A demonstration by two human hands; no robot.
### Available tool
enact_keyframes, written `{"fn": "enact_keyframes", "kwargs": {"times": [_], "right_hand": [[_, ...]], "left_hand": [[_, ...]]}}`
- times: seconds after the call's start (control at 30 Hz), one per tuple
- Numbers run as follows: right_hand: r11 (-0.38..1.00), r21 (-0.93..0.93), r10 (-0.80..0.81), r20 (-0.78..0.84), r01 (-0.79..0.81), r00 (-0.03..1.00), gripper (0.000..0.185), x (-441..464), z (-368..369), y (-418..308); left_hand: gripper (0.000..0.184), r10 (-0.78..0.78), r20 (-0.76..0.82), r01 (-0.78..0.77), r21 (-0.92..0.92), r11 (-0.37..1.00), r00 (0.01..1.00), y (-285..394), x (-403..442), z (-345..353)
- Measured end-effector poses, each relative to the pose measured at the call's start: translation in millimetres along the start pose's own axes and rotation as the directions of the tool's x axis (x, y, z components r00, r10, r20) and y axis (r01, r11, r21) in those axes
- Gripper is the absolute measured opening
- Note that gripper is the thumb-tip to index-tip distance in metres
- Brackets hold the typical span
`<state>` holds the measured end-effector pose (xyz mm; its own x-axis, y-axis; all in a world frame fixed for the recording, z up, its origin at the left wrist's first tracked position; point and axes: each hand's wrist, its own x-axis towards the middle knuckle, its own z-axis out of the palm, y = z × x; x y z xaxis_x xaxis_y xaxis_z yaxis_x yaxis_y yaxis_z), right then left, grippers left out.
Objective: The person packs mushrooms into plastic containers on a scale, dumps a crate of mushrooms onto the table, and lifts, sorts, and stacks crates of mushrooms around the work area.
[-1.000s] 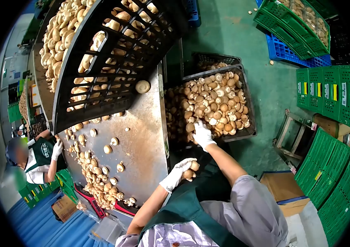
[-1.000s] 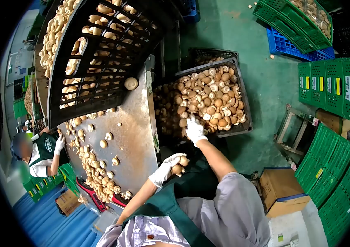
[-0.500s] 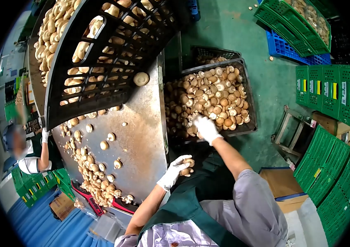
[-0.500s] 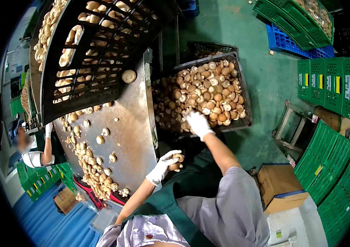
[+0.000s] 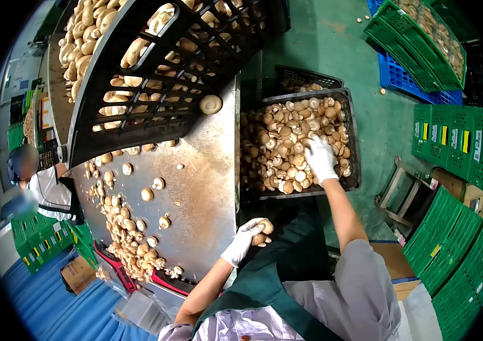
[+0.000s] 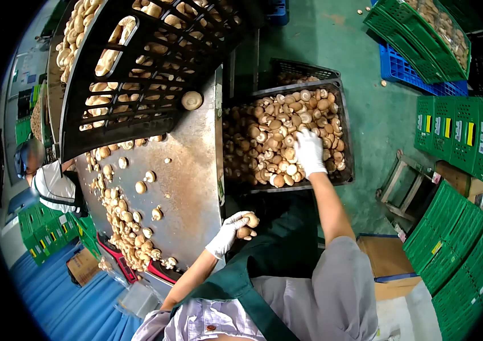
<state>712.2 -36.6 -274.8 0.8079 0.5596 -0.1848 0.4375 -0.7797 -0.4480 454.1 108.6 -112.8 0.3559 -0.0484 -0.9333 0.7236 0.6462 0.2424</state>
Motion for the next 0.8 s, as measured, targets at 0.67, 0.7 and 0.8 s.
{"fn": "enact_keyframes", "kwargs": {"times": [0.67, 0.7, 0.8], "right_hand": [[0.996, -0.086, 0.049, 0.199, -0.033, 0.979, 0.054, 22.4, 28.6, -25.1], [0.979, -0.154, 0.18, 0.335, -0.135, 0.925, 0.058, 18.7, 10.0, -13.2], [0.978, -0.168, 0.167, 0.267, -0.125, 0.949, 0.049, -0.6, 2.3, 43.0]], "left_hand": [[0.027, 0.097, 0.095, -0.098, 0.006, 0.995, 0.991, 2.3, -2.8, 12.7], [0.026, 0.1, 0.085, -0.102, 0.017, 0.995, 0.991, 4.4, -2.3, 14.3], [0.026, 0.1, 0.06, -0.102, 0.031, 0.994, 0.993, 6.9, -1.6, 15.8]]}}
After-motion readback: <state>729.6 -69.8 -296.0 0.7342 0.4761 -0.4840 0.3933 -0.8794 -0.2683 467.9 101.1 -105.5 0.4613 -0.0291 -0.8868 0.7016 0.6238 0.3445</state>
